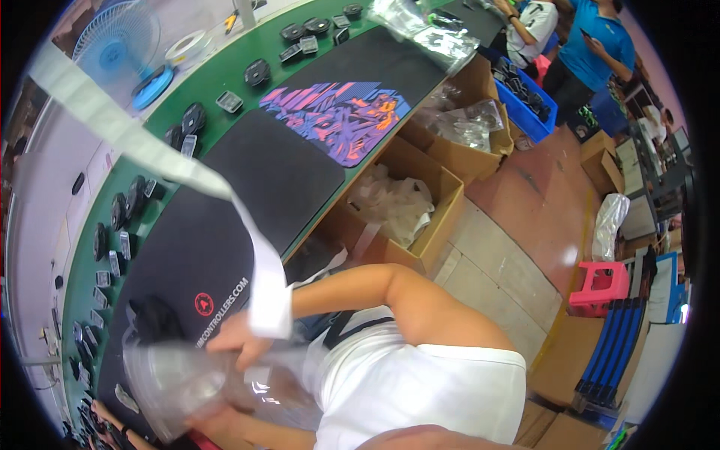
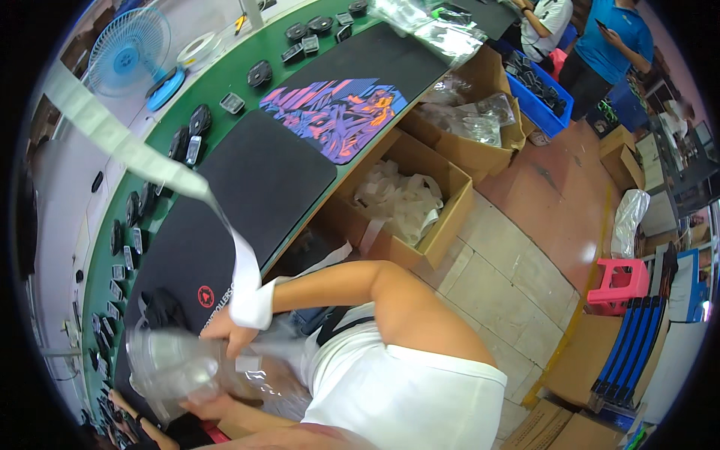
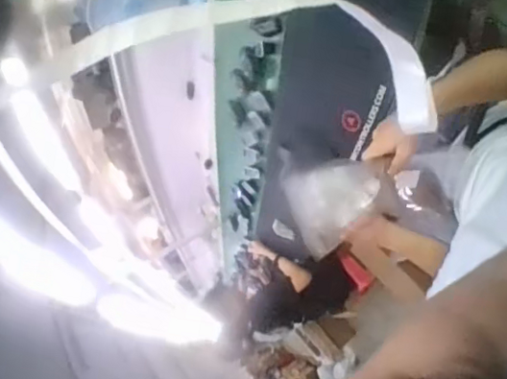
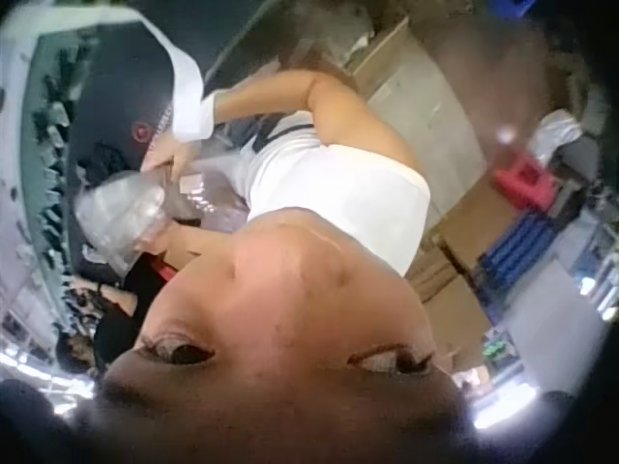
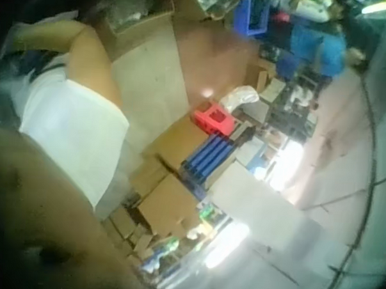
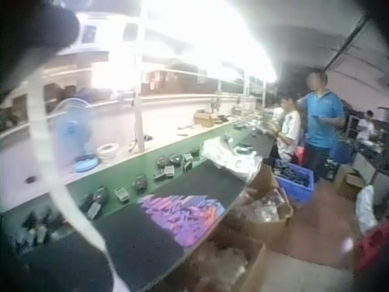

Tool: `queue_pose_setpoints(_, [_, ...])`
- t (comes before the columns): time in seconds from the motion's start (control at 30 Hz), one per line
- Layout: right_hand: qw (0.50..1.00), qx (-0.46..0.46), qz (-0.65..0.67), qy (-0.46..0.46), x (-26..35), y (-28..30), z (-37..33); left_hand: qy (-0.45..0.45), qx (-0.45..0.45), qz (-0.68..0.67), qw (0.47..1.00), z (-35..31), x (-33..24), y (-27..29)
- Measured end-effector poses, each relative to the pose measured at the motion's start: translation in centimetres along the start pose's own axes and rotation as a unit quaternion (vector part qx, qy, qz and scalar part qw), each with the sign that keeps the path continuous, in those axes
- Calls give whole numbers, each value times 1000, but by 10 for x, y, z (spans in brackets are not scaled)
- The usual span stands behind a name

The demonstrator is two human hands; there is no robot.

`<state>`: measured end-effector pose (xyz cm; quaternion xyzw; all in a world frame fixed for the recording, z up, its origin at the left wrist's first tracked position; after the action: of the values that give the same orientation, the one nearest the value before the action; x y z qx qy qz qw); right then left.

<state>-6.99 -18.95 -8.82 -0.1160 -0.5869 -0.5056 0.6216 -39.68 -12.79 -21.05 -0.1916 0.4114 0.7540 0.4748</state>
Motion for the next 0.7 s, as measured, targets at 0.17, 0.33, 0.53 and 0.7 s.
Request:
queue_pose_setpoints(0.17, [994, -82, 13, -69, 39, -20, 27, 2, 16, -65, 998, 33, -28, -22])
queue_pose_setpoints(0.33, [986, -140, -47, 75, 95, 3, 46, -1, 16, -106, 994, 79, -73, -17])
queue_pose_setpoints(0.53, [935, -289, 138, 152, 106, 64, 41, -21, 39, -172, 984, 151, -166, -20])
queue_pose_setpoints(0.7, [856, -338, 391, 26, 69, 100, -31, -28, 81, -257, 963, 203, -246, -58])
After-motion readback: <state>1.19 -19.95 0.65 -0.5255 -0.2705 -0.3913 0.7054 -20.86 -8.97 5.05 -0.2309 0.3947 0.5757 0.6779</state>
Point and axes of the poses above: each hand's wrist, its own z-axis towards the middle knuckle, its own y-axis out of the back of the hand, x = y × z, the point moved 3 cm from there along z, towards the middle knuckle, and after that the axes turned 10 degrees about -z, right-handed, at the moved point
